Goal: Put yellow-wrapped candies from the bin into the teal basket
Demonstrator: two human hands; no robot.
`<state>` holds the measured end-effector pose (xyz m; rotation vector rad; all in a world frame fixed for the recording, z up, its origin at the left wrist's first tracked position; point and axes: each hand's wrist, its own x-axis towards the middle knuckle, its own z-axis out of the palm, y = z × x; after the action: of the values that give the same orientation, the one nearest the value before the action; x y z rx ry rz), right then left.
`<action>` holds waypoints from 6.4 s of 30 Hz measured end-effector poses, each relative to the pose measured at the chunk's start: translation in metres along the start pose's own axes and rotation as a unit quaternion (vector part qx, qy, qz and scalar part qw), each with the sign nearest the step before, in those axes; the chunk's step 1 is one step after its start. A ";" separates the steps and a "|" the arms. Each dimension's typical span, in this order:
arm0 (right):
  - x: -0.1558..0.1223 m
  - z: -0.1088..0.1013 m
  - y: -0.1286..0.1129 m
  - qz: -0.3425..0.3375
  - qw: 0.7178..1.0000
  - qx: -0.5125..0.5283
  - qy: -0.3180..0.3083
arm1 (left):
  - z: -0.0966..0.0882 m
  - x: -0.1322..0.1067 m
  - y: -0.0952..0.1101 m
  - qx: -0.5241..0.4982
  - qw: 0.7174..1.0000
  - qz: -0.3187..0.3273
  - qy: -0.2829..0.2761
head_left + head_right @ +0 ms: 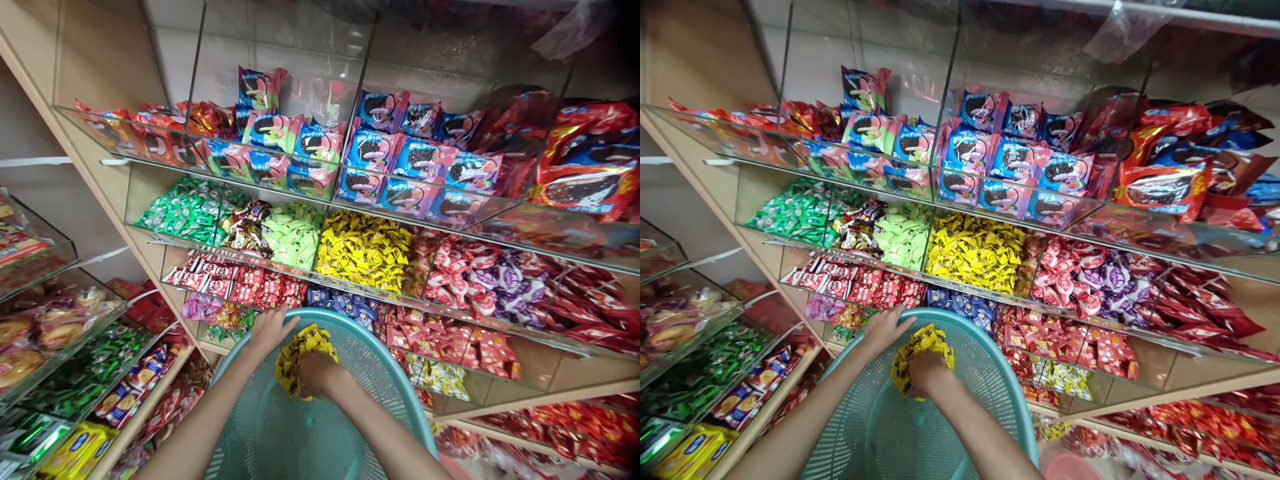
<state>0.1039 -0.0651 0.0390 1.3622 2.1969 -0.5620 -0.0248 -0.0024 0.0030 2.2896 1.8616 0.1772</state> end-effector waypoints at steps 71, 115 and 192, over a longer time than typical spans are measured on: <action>-0.055 -0.075 0.085 0.034 0.818 0.058 0.572 | 0.009 0.000 -0.005 -0.015 0.999 0.013 0.033; 0.019 0.013 0.009 -0.185 0.935 -0.018 0.302 | -0.003 -0.001 -0.003 -0.020 1.000 0.014 0.009; -0.052 -0.085 0.067 0.177 0.848 0.033 0.498 | 0.004 -0.003 -0.006 -0.032 0.999 0.005 0.022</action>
<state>0.1684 -0.0248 0.1321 2.3964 2.5137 0.3222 -0.0307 -0.0042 -0.0024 2.2705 1.8367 0.2879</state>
